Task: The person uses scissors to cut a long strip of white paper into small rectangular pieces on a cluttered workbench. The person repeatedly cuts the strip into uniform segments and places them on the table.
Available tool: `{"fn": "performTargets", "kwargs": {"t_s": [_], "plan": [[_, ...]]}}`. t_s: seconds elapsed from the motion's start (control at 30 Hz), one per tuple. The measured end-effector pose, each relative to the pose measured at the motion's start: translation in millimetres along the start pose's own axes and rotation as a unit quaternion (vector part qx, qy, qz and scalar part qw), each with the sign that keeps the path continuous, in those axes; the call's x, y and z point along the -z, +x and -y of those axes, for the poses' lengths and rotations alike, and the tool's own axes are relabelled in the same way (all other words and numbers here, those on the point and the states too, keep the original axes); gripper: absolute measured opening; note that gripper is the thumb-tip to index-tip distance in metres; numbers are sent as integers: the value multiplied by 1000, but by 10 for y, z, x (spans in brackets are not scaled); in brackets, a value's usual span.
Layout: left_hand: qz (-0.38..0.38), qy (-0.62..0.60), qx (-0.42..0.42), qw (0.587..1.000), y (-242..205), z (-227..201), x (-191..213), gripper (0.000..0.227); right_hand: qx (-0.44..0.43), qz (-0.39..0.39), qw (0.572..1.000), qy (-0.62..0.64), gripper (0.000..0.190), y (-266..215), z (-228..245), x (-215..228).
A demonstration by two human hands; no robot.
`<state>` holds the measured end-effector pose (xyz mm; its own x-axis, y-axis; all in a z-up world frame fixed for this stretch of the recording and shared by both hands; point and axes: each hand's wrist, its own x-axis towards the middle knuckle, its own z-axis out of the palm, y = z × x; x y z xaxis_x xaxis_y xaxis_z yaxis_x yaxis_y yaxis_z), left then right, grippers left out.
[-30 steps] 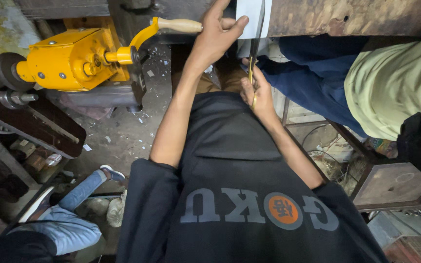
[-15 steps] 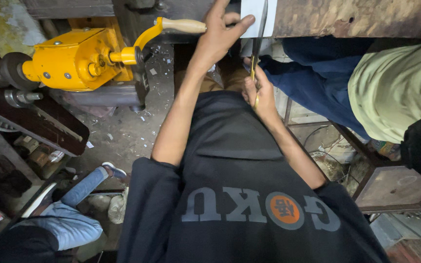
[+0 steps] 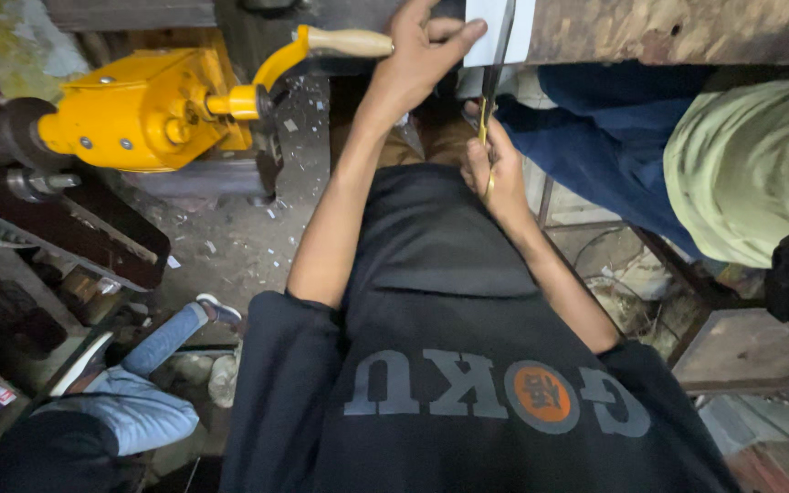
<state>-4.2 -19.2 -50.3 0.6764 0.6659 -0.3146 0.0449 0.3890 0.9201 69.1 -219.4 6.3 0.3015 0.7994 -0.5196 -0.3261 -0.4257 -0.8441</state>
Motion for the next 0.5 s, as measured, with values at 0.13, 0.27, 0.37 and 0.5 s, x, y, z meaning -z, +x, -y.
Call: {"fn": "performTargets", "kwargs": {"t_s": [0.13,0.27,0.37,0.5], "plan": [[10,25,57,998,34,54,-16,31,3,14,1000,21,56,-7,-11,20],[3,28,-6,1000,-9,25,-6,39,3,12,1000,7,56,-11,15,20],[5,72,-4,997,-28,-29,-8,41,4,4,1000,-20,55,-10,54,20],[-8,132,19,991,-56,-47,-12,45,-7,-4,1000,-28,51,-5,85,14]]}}
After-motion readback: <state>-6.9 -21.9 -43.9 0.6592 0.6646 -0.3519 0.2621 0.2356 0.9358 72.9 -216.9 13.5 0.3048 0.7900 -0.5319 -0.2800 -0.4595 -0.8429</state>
